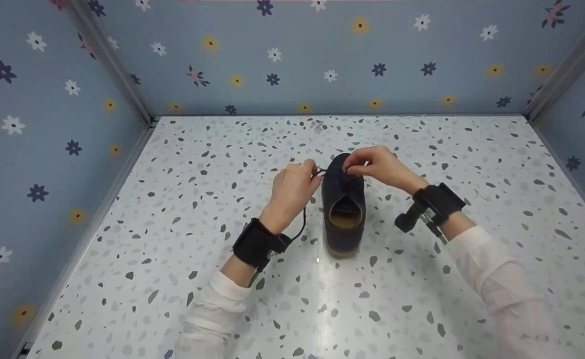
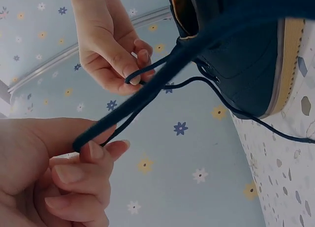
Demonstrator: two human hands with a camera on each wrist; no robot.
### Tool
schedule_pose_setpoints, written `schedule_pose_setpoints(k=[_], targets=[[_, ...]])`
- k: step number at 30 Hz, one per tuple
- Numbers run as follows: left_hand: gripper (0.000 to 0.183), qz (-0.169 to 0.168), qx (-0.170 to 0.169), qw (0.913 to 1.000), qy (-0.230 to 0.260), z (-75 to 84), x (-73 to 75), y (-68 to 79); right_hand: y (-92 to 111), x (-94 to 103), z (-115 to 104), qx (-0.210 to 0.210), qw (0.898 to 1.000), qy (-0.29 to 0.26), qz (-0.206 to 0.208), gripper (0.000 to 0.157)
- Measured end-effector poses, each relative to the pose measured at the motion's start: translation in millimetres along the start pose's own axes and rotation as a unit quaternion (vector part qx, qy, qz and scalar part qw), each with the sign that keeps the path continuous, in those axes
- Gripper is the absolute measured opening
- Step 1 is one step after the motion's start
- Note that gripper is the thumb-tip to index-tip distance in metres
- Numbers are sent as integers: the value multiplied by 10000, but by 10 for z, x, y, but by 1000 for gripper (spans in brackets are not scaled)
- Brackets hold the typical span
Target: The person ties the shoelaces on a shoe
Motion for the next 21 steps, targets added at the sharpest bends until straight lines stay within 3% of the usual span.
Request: schedule_pose_setpoints(k=[5, 9, 16, 21], targets=[[16, -297, 258, 9987, -323, -10, -102, 39, -33, -54, 192, -96, 9999, 53, 1, 12], [17, -565, 460, 9962, -477, -39, -184, 74, -33, -51, 211, -112, 9999, 54, 22, 11], [10, -848, 504, 9939, -485, 29, -315, 148, -46, -49, 207, -135, 9995, 284, 48, 11], [33, -792, 701, 9935, -427, 110, -354, 221, -55, -64, 202, -202, 9997, 156, 2, 12]])
Point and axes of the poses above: each hand's wrist, its own y-axis away from the middle knuckle, its own x-axis out of the back of the hand, z = x × y, the point moved 10 cm from there along -y, towards the middle knuckle, and after that the axes turned 14 degrees about y, right-handed, at the moved point
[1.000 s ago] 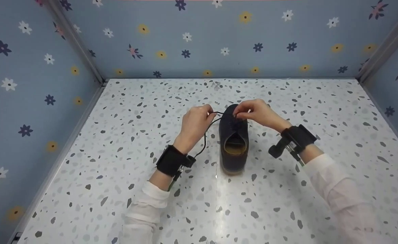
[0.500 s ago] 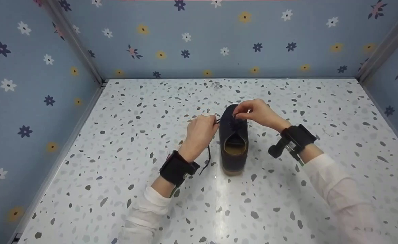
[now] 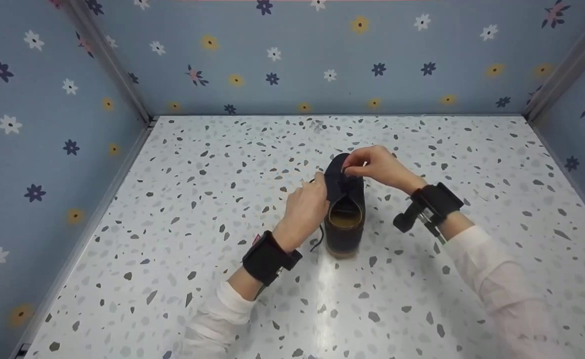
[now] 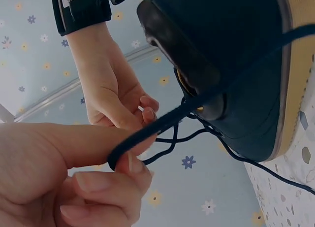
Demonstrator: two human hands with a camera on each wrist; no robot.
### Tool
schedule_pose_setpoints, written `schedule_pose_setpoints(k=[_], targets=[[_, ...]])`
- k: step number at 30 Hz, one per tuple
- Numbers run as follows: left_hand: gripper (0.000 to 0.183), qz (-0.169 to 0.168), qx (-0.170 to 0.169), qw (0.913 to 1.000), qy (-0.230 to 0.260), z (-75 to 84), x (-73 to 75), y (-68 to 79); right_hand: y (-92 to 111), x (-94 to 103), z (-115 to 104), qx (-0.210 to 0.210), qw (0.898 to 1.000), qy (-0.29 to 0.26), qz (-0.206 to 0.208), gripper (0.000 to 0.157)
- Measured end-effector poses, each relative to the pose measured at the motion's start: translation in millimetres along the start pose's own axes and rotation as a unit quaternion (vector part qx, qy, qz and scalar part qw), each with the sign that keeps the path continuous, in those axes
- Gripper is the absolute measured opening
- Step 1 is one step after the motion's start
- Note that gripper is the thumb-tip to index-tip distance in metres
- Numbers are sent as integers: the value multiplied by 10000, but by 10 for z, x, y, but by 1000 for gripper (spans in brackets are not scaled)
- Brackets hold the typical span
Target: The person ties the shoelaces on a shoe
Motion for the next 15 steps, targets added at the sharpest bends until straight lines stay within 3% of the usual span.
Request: schedule_pose_setpoints(k=[9, 12, 15], targets=[[17, 26, 159, 9995, 263, 45, 12, 111, 7, 21, -3, -7, 10000, -3, 41, 11], [12, -163, 57, 9991, 395, 86, -18, 131, 8, 21, -9, -3, 10000, 14, 39, 10], [13, -500, -91, 9947, 889, 143, -76, 139, 8, 17, -16, 18, 10000, 20, 34, 11]])
Point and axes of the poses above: each hand's wrist, its own y-axis away from the middle knuckle, its own x-axis out of the back of the hand, z = x × y, the point moved 10 cm from there along -y, towards the middle knuckle, and after that the axes turned 14 degrees about y, right-handed, at the moved point
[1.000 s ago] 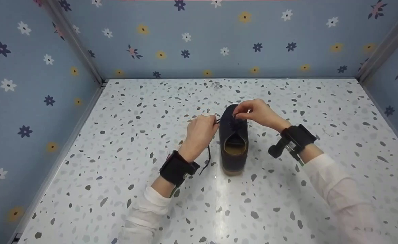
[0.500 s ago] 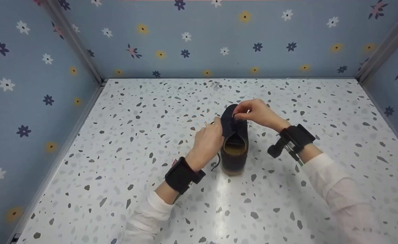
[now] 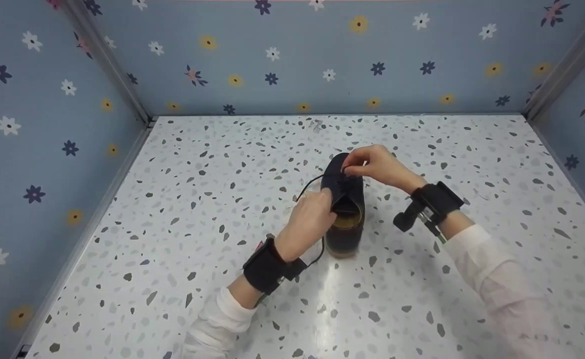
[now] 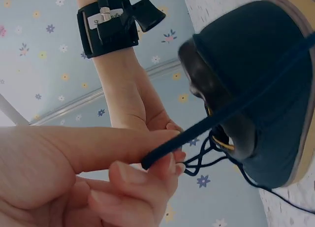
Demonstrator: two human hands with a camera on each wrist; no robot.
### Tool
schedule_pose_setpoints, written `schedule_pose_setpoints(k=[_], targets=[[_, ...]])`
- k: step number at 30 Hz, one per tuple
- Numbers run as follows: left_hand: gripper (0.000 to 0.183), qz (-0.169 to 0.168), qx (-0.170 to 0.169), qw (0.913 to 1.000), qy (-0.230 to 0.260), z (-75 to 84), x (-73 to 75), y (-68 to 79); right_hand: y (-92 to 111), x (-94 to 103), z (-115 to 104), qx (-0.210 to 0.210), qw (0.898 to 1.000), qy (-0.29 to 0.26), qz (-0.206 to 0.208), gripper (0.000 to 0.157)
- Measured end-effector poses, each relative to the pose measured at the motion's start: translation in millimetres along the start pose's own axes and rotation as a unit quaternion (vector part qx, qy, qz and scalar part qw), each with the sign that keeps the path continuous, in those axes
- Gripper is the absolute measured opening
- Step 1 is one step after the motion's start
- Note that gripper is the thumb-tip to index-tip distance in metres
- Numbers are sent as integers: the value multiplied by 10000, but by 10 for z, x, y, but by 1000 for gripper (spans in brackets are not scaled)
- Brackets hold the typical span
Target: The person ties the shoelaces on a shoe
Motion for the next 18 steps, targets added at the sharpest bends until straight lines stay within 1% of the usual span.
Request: schedule_pose_setpoints(k=[2, 3, 5, 8, 10, 11, 13, 14, 15, 17, 18], targets=[[19, -213, -56, 9985, 499, 22, -49, -4, -2, -9, 0, 1, 10000, -13, -22, 11], [22, -317, -29, 9965, 776, 24, -76, -9, -3, -13, 1, -2, 10000, -19, -34, 11], [29, -484, 40, 9896, 1353, 30, -129, -16, -4, -24, 12, -32, 10000, -43, -65, 11], [36, -700, 88, 9754, 2087, 62, -218, -26, -6, -29, 6, -60, 9999, -58, -94, 11], [36, -873, 1, 9638, 2520, 112, -275, -26, -3, -20, -23, -59, 9999, -60, -86, 11], [35, -944, -87, 9590, 2669, 142, -299, -27, 7, -2, -76, -34, 9999, -44, -84, 10], [32, -1097, -303, 9528, 2815, 203, -338, -21, 26, 29, -181, 13, 10000, -30, -94, 10], [29, -1155, -425, 9519, 2806, 230, -349, -16, 35, 43, -231, 27, 9999, -50, -110, 10], [26, -1213, -540, 9519, 2763, 248, -365, -11, 45, 58, -279, 33, 9999, -62, -128, 10], [19, -1311, -752, 9554, 2537, 267, -398, 0, 63, 85, -366, 50, 9998, -85, -166, 10], [16, -1355, -851, 9571, 2417, 274, -413, 6, 63, 86, -374, 43, 9998, -104, -176, 11]])
Point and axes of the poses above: each hand's wrist, its own y-axis away from the middle knuckle, its own x-axis out of the back of the hand, z = x × y, the point moved 10 cm from there along -y, towards the middle knuckle, and after that the axes turned 14 degrees about y, right-handed, at the moved point
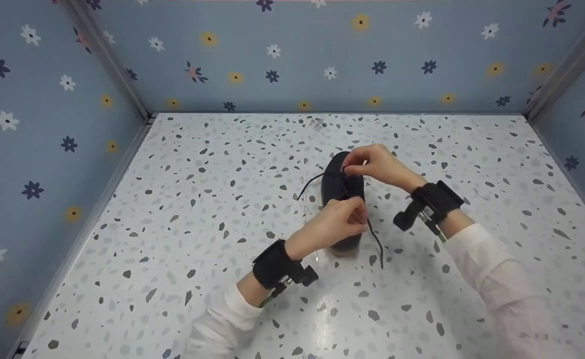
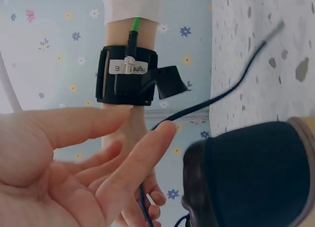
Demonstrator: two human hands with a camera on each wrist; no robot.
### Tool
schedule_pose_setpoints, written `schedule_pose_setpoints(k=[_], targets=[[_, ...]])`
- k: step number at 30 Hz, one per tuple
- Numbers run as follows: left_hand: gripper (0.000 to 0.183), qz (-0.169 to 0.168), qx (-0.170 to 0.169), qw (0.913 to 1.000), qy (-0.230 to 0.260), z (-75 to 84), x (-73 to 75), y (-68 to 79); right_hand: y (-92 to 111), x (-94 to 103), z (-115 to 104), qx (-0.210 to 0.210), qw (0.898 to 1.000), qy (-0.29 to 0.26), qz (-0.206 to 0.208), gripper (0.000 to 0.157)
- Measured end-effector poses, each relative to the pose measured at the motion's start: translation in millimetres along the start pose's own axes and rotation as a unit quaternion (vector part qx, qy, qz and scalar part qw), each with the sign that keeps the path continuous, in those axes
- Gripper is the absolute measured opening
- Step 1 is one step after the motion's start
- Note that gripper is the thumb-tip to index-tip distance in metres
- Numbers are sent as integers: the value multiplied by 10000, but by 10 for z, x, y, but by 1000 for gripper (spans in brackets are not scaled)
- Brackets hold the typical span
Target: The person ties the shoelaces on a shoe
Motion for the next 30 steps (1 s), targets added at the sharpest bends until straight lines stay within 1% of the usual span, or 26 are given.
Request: schedule_pose_setpoints(k=[3, 5, 12, 16, 19, 20, 24, 26, 27, 30], targets=[[10, -158, -144, 9994, -286, 0, -32, 0, 5, 16, -24, -8, 10000, -2, 5, 11], [9, -182, -210, 9989, -370, 5, -31, 0, 6, 21, -29, -3, 10000, 3, 15, 11], [5, 40, -365, 9973, -634, 50, 69, -13, -8, 18, -18, -23, 10000, 10, -3, 11], [5, 171, -312, 9982, -483, 49, 140, -18, -7, 18, -18, -4, 10000, 8, 16, 11], [6, 307, -247, 9990, -224, 38, 209, -15, -7, 19, -24, 31, 10000, 2, 37, 11], [6, 371, -247, 9988, -225, 38, 238, -15, -9, 19, -26, 45, 10000, -2, 43, 11], [5, 670, -254, 9960, -526, 37, 379, -5, -8, 18, -31, 94, 9999, 2, 58, 10], [4, 786, -182, 9944, -686, 24, 455, 1, -4, 19, -29, 81, 10000, -7, 47, 10], [4, 831, -131, 9941, -680, 11, 494, 6, -4, 18, -23, 90, 9999, -28, 50, 10], [5, 1005, 23, 9924, -707, -39, 617, 12, -28, -31, 142, 52, 10000, -26, 58, 10]])
Point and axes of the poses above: each hand's wrist, its own y-axis away from the middle knuckle, its own x-axis out of the back of the hand, z = x × y, the point moved 10 cm from there along -y, towards the middle knuckle, and after that the axes turned 14 degrees about y, right-handed, at the moved point
